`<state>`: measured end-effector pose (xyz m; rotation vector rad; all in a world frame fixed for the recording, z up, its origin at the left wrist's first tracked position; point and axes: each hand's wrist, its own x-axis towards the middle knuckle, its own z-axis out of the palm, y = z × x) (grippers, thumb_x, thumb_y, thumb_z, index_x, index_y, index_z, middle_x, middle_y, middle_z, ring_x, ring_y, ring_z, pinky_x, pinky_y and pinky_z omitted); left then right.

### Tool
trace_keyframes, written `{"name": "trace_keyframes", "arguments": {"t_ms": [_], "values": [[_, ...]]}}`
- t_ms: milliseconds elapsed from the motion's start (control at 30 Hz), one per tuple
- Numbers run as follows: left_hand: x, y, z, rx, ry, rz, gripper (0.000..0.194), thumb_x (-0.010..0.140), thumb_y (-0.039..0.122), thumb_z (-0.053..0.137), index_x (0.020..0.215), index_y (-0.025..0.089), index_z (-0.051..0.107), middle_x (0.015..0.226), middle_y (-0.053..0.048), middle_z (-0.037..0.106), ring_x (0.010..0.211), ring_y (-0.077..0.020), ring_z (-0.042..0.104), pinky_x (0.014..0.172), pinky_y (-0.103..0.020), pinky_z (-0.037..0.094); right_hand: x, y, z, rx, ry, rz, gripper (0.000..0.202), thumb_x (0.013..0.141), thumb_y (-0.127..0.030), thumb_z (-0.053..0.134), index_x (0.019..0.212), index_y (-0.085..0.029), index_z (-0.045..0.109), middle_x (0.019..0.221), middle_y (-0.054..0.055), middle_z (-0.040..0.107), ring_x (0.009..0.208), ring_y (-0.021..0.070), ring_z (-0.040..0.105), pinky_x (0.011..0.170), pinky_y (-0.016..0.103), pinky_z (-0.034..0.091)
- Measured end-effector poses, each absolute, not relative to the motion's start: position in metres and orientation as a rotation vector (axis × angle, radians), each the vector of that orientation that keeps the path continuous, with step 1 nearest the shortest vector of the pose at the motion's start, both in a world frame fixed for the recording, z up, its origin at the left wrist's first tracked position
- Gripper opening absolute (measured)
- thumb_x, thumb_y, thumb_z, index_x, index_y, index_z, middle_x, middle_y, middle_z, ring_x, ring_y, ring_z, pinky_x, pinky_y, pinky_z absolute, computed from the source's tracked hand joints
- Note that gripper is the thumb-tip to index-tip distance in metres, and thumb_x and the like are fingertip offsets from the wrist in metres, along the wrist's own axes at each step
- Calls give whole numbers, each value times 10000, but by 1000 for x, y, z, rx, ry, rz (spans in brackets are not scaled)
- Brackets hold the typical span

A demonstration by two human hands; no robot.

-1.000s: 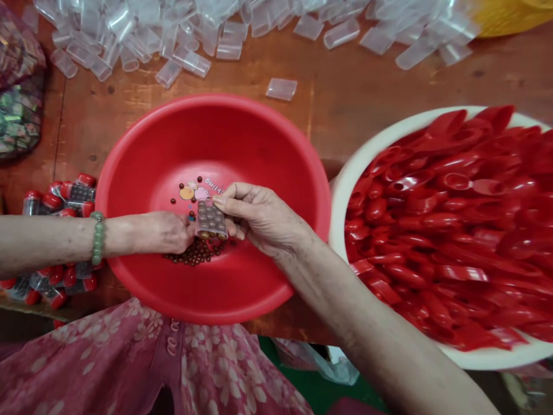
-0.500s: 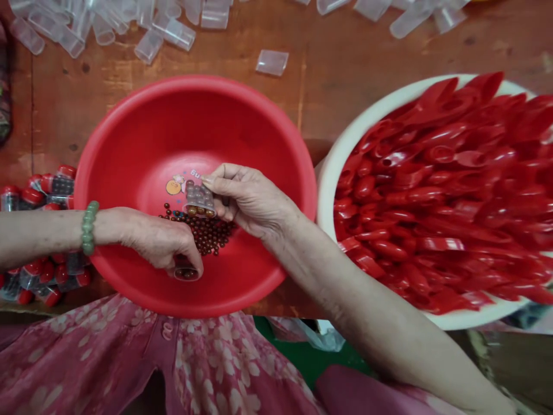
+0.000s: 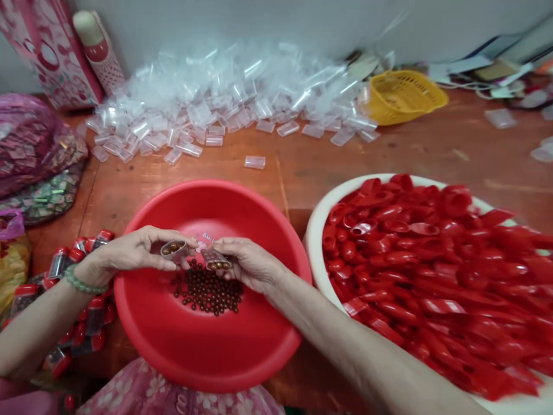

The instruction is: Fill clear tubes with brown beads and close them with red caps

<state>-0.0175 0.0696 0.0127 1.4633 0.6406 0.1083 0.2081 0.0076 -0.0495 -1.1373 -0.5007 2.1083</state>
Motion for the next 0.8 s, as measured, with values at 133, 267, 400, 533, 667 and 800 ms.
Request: {"name": "trace_keyframes", "arguments": {"t_ms": [133,267,400,533,667,800], "values": [[-27,65,6,1280,646,193,405,819,248,684,1208,142,647,964,-89,711,842,-149,663,830,-294,506,200,18,-52,-1227,-501,2256,162,705,-222,768,795,-121,679,641,11,631,495,93,595,440,197,557],[-29,58,2,1177,750,427,444,825,279,671,1230,135,560,961,-73,663,831,-150,667,776,-295,519,190,35,-55,-1268,-620,2314,82,747,-160,711,805,-105,692,623,12,629,480,83,575,402,170,518],[-25,49,-1,1298,854,547,261,821,208,624,1069,140,578,939,-41,645,846,-124,621,807,-275,484,182,50,-60,-1297,-677,2297,72,733,-125,724,703,-102,663,569,6,618,446,62,547,405,143,492],[-23,46,-3,1335,963,555,117,796,191,620,883,134,567,851,-16,619,779,-108,570,767,-264,462,178,54,-67,-1347,-671,2264,72,725,-102,741,746,-99,672,612,26,668,429,60,550,355,127,430],[-23,48,0,1198,952,543,138,787,191,624,891,138,550,881,-26,638,805,-112,609,786,-272,480,177,55,-72,-1358,-654,2226,101,746,-139,748,707,-95,666,586,19,654,412,40,519,353,113,402],[-24,49,2,1083,916,587,301,725,120,660,996,137,528,915,-31,669,833,-116,645,841,-287,481,177,58,-73,-1316,-652,2213,158,715,-192,801,726,-88,683,637,34,670,507,45,572,462,114,472]]}}
